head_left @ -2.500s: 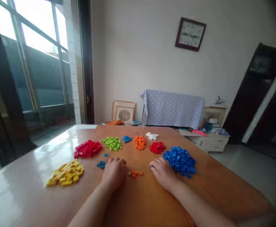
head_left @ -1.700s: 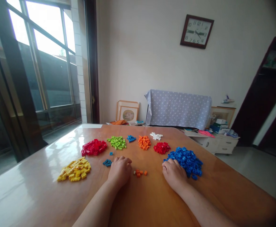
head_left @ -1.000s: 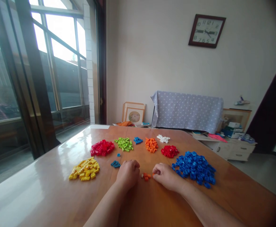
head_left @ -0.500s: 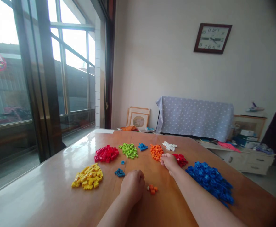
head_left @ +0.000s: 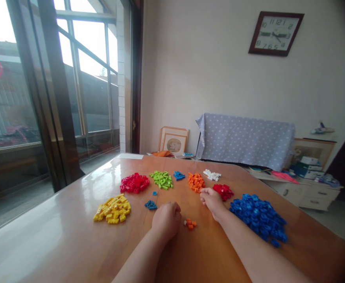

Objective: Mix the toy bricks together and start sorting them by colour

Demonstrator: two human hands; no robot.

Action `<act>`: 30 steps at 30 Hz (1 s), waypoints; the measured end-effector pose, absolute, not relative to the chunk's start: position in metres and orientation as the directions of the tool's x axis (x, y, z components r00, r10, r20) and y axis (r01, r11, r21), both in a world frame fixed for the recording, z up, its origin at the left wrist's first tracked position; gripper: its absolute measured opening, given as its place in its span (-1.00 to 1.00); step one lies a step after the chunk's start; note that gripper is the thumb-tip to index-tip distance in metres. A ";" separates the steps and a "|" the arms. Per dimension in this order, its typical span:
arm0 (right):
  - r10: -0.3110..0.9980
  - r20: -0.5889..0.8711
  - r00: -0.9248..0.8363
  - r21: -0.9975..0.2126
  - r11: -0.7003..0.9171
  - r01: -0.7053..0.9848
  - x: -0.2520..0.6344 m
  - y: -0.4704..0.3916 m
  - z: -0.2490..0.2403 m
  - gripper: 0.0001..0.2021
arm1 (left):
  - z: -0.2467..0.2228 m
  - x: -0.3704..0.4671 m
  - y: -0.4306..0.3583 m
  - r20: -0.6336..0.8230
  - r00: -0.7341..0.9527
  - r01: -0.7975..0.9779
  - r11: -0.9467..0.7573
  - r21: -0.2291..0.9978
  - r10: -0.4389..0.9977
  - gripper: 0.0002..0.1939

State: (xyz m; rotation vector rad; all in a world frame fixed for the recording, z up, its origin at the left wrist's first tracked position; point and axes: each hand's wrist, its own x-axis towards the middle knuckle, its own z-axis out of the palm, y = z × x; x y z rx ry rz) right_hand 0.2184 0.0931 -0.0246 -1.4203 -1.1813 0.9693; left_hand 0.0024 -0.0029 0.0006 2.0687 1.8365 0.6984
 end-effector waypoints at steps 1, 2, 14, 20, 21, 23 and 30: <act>0.985 0.011 0.170 -0.984 -0.020 0.179 0.219 0.084 -0.022 -0.77 | 0.001 0.002 -0.003 0.162 0.074 0.845 -0.148 0.514 0.984 -0.74; 0.991 -0.001 0.131 -0.982 -0.026 0.188 0.219 0.074 -0.020 -0.77 | 0.001 0.002 -0.003 0.160 0.076 0.845 -0.148 0.513 0.984 -0.74; 0.909 0.075 -0.410 -0.749 0.323 0.578 0.225 0.010 -0.012 -0.81 | -0.003 0.002 -0.003 0.197 0.155 0.826 -0.237 0.512 0.968 -0.69; 0.908 0.103 -0.405 -0.720 0.349 0.600 0.222 0.012 -0.014 -0.89 | -0.005 0.000 -0.001 0.205 0.165 0.817 -0.250 0.519 0.965 -0.71; 0.918 0.083 -0.387 -0.757 0.310 0.575 0.222 0.014 -0.014 -0.90 | -0.006 0.000 0.000 0.207 0.163 0.817 -0.250 0.519 0.965 -0.72; 0.948 0.032 -0.317 -0.852 0.192 0.487 0.221 0.021 -0.015 -0.89 | -0.007 0.000 0.001 0.211 0.160 0.818 -0.249 0.518 0.964 -0.74; 0.985 -0.124 0.123 -0.989 -0.133 0.062 0.224 0.086 -0.012 -0.79 | -0.006 0.001 0.001 0.210 0.155 0.821 -0.245 0.515 0.965 -0.73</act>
